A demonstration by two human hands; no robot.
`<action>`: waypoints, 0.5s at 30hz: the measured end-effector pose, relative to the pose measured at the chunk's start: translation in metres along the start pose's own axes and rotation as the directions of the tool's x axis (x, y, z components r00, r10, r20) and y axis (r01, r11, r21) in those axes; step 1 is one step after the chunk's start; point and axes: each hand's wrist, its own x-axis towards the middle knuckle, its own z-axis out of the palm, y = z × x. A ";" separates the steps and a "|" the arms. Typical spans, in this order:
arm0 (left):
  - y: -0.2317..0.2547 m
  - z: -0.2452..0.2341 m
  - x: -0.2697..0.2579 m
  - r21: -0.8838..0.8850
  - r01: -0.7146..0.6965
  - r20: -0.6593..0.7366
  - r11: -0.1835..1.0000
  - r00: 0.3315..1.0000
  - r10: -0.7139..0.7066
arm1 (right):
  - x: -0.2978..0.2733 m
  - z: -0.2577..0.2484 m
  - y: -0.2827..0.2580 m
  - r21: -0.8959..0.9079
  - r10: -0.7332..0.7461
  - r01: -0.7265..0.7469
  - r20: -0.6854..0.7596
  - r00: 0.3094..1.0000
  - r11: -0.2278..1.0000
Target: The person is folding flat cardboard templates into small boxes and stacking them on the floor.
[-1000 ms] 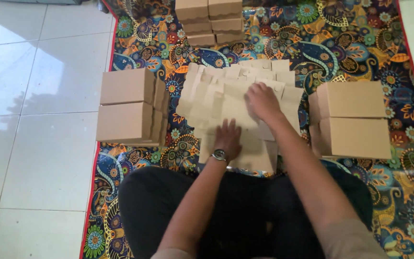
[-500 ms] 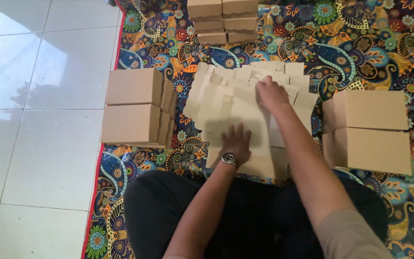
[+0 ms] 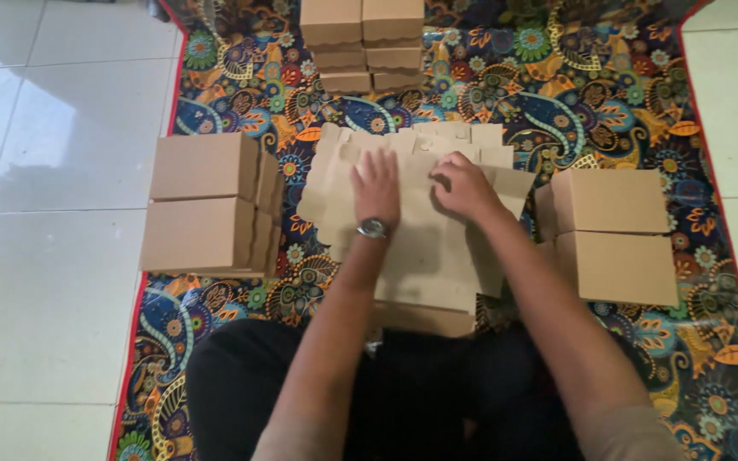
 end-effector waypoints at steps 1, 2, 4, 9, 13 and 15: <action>-0.005 0.016 0.007 -0.032 0.053 0.120 0.998 0.992 -0.049 | 0.000 0.007 0.015 0.043 -0.080 0.086 -0.131 0.988 0.995; -0.012 0.032 0.014 -0.055 0.107 0.240 0.993 0.966 -0.091 | 0.001 0.014 0.030 0.075 -0.152 0.178 -0.264 0.952 0.981; -0.023 0.075 0.017 -0.180 0.071 0.387 0.981 0.922 0.004 | 0.002 0.022 0.049 0.096 -0.080 0.110 -0.278 0.957 0.989; -0.036 0.052 0.027 -0.340 0.098 0.516 0.935 0.851 0.098 | -0.002 0.006 0.025 -0.041 0.193 -0.195 -0.050 0.980 0.980; -0.043 0.034 0.027 -0.505 0.248 0.555 0.827 0.827 0.091 | 0.002 0.005 0.013 -0.267 0.345 -0.281 0.235 0.909 0.922; -0.044 0.021 0.037 -0.538 0.280 0.576 0.795 0.811 0.104 | 0.006 0.003 0.014 -0.296 0.349 -0.266 0.278 0.895 0.917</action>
